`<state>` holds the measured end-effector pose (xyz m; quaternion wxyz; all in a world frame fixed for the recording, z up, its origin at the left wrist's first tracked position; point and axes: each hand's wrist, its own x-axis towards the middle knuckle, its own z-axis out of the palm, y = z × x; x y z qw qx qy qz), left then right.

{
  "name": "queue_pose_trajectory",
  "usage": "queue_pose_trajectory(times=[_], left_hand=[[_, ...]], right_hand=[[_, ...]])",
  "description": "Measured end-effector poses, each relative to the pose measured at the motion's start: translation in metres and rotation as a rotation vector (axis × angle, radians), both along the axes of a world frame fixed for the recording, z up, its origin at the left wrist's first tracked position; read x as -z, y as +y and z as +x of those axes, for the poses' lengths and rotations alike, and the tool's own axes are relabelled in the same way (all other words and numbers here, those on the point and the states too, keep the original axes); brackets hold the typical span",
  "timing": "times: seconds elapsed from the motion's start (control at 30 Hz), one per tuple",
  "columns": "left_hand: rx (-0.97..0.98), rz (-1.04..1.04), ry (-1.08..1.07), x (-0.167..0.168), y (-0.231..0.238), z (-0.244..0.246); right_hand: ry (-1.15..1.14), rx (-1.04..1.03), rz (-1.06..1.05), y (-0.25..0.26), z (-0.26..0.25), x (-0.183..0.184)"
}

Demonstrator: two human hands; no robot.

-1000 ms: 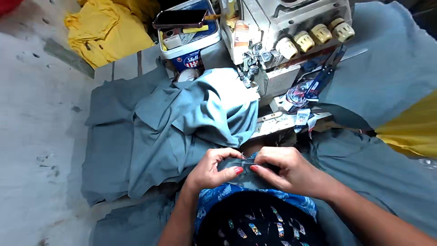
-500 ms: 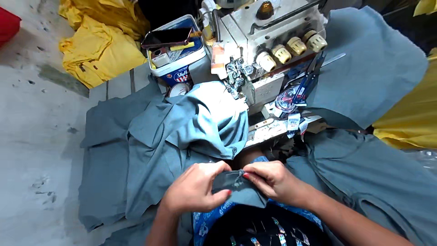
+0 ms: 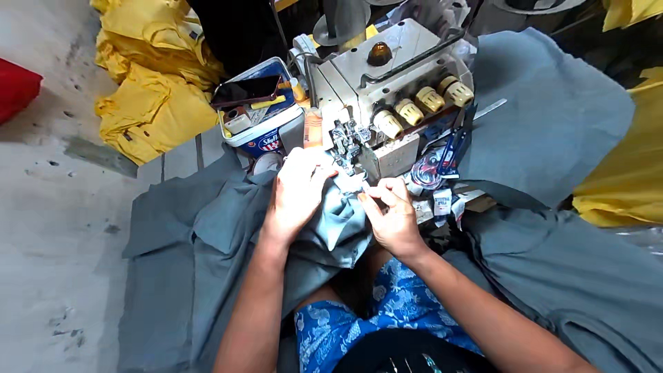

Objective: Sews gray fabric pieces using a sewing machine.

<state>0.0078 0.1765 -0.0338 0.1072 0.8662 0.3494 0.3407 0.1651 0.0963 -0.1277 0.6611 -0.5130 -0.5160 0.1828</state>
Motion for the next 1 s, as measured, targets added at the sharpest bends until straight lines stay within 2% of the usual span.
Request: queue_pose_trajectory(times=[0.1,0.23,0.33,0.4,0.47,0.6,0.73,1.0], left_hand=[[0.051,-0.115,0.02,0.018,0.016,0.002],[0.093,-0.139,0.106,0.02,0.016,-0.001],[0.051,-0.148,0.153,0.017,0.012,0.001],[0.026,-0.151,0.179,0.015,0.011,0.003],[0.007,-0.156,0.189,0.014,0.01,0.005],[-0.082,-0.212,0.166,0.012,0.004,0.011],[-0.216,-0.259,0.161,0.007,0.001,0.024],[-0.334,-0.256,0.101,0.005,0.014,0.04]], right_hand=[[0.101,-0.071,-0.063,0.0,0.0,0.002],[0.118,-0.124,-0.134,-0.012,0.0,0.0],[0.077,-0.143,-0.122,-0.015,-0.001,0.0],[-0.055,-0.142,-0.04,-0.014,0.001,0.006],[-0.165,-0.115,-0.051,-0.014,0.001,0.004],[-0.094,-0.132,-0.225,-0.018,0.002,-0.01],[-0.022,-0.082,-0.178,-0.015,0.0,-0.01],[-0.2,0.052,-0.08,0.008,0.005,-0.012]])
